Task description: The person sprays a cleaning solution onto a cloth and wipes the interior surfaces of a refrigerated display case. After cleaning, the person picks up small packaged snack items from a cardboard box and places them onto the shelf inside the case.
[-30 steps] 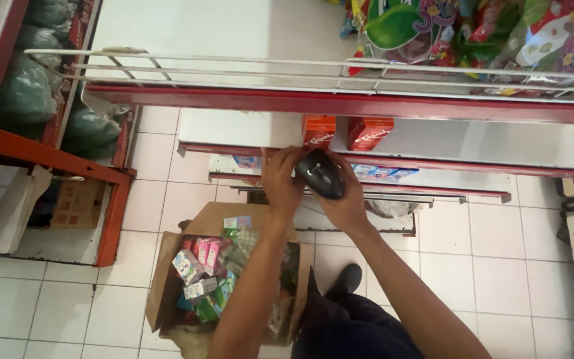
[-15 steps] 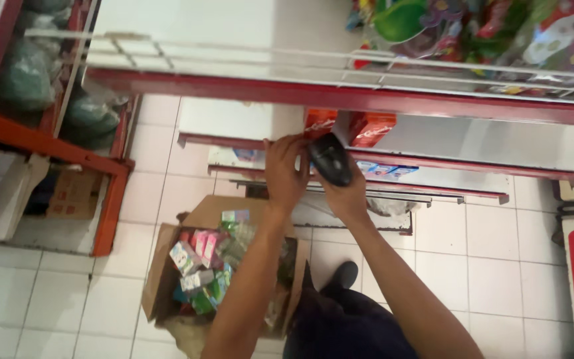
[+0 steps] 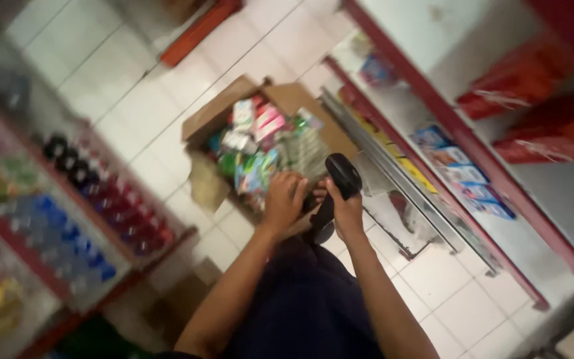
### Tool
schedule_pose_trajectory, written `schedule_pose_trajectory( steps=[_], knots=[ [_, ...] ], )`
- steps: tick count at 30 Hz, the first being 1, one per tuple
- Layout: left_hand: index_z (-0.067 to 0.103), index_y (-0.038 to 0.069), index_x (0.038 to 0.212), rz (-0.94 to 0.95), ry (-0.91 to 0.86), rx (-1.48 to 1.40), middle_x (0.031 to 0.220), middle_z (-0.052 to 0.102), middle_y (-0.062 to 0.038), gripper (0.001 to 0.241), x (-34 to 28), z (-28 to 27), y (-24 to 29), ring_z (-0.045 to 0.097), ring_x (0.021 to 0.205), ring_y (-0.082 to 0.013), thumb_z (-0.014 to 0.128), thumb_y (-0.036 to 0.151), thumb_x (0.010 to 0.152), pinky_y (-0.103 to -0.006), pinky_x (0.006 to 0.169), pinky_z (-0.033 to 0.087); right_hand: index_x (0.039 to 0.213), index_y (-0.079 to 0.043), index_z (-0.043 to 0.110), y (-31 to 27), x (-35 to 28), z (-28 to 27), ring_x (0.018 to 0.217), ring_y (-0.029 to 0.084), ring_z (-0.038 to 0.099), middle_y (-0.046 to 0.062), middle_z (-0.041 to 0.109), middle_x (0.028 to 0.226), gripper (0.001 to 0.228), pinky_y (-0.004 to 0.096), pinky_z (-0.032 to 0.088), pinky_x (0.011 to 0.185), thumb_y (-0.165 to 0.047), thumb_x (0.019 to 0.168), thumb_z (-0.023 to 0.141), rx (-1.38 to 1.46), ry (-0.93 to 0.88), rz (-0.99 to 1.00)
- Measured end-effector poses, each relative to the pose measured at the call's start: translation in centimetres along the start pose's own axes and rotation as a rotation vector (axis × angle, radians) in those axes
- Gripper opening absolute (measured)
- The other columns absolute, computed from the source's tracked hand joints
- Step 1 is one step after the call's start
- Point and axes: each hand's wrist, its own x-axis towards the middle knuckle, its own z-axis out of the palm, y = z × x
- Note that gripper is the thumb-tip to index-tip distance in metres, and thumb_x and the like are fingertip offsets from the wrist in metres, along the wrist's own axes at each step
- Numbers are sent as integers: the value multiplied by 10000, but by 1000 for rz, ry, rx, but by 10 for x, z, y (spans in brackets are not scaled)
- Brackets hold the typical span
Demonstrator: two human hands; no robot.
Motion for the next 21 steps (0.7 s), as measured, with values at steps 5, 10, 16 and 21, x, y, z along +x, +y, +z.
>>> schedule_pose_trajectory(
  steps=[5,10,16,21],
  knots=[
    [658,31,983,-186,6,106,1027,664,-193,97,-59,-23,-42,604,1031,-404,615,117,997,-476,917,471,1180,28,644,57,-11,0,788,236,717,174,739,990,353,380,576,644,-212,936,731,-28,-15,296],
    [619,46,1183,-171,82,94,1170,629,-225,333,-74,-32,-46,568,1155,-446,594,-1,855,-497,997,453,1182,40,663,76,-25,5,914,227,762,111,729,1038,365,316,606,717,-188,916,766,-66,-84,165],
    [617,61,1217,-231,88,31,1179,607,-204,383,-55,-55,-44,588,1119,-417,672,36,838,-462,962,486,1131,43,673,61,-32,21,841,222,756,114,745,941,326,363,602,694,-135,874,763,-155,-49,97],
    [607,67,1240,-120,104,47,1210,600,-199,397,-23,-83,-66,590,1158,-418,673,30,850,-450,1001,488,1093,36,709,55,-20,59,802,164,737,95,768,888,281,292,579,725,-184,929,769,-293,-121,-45]
  ],
)
